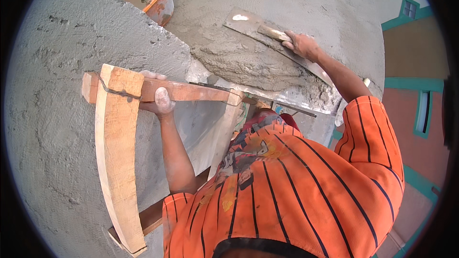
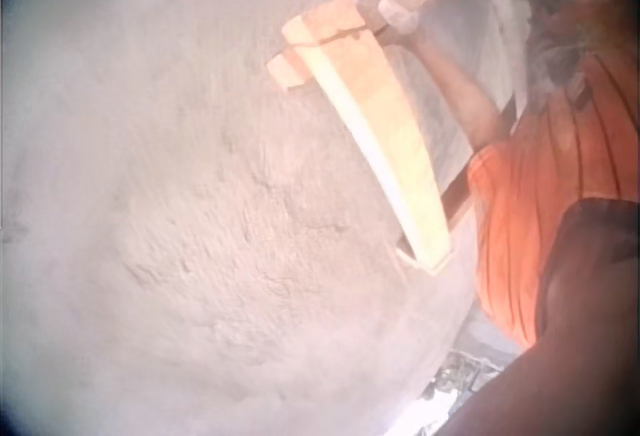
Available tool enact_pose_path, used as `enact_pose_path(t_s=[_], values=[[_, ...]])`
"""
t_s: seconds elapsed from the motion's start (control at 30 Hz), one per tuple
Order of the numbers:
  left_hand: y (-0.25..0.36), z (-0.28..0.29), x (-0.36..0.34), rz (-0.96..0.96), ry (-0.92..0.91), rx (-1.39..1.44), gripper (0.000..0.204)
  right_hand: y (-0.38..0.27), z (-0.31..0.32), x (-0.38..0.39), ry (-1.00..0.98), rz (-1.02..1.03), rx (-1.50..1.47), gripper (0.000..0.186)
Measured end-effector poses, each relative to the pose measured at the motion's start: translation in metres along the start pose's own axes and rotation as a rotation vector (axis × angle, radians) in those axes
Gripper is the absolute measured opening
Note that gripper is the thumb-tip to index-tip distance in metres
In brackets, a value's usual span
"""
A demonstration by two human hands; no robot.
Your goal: The person scoops wet concrete from a bucket and spreads it onto a curved concrete surface using a trowel. They repeatedly smooth and level the surface with a wooden float and a trowel, working along the edge and across the face of the structure.
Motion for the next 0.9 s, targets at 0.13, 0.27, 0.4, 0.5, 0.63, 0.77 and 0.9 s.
enact_pose_path(t_s=[0.13,0.27,0.4,0.5,0.63,0.77,0.9], values=[[-0.009,0.018,-0.002,0.081,-0.050,0.244,0.076,0.092,0.017,0.083,0.143,-0.157,0.140,0.057],[0.006,-0.004,0.005,-0.046,-0.053,0.069,0.063,0.085,0.026,0.090,0.144,-0.094,0.069,0.057],[0.014,-0.018,0.006,-0.242,-0.065,-0.126,0.056,0.059,0.007,0.063,0.034,0.031,0.075,0.059],[0.005,0.001,0.003,-0.033,-0.124,0.200,0.053,0.038,-0.005,0.038,-0.004,0.105,0.066,0.060],[-0.005,0.005,0.004,-0.009,-0.090,0.193,0.055,-0.028,-0.026,-0.036,0.043,0.170,0.079,0.059],[0.007,-0.017,-0.006,-0.205,-0.012,-0.119,0.070,-0.062,-0.018,-0.064,0.021,0.166,0.150,0.057],[0.005,-0.006,-0.009,-0.235,0.033,-0.229,0.053,-0.111,-0.013,-0.061,0.286,0.228,0.284,0.056]])
Point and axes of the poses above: each hand's wrist, its own x-axis away from the middle knuckle, its own z-axis out of the back of the hand, y = z × x, the point moved 1 cm from there along -x, towards the middle knuckle, and after that the axes turned 12 degrees about z, right-handed, at the moved point
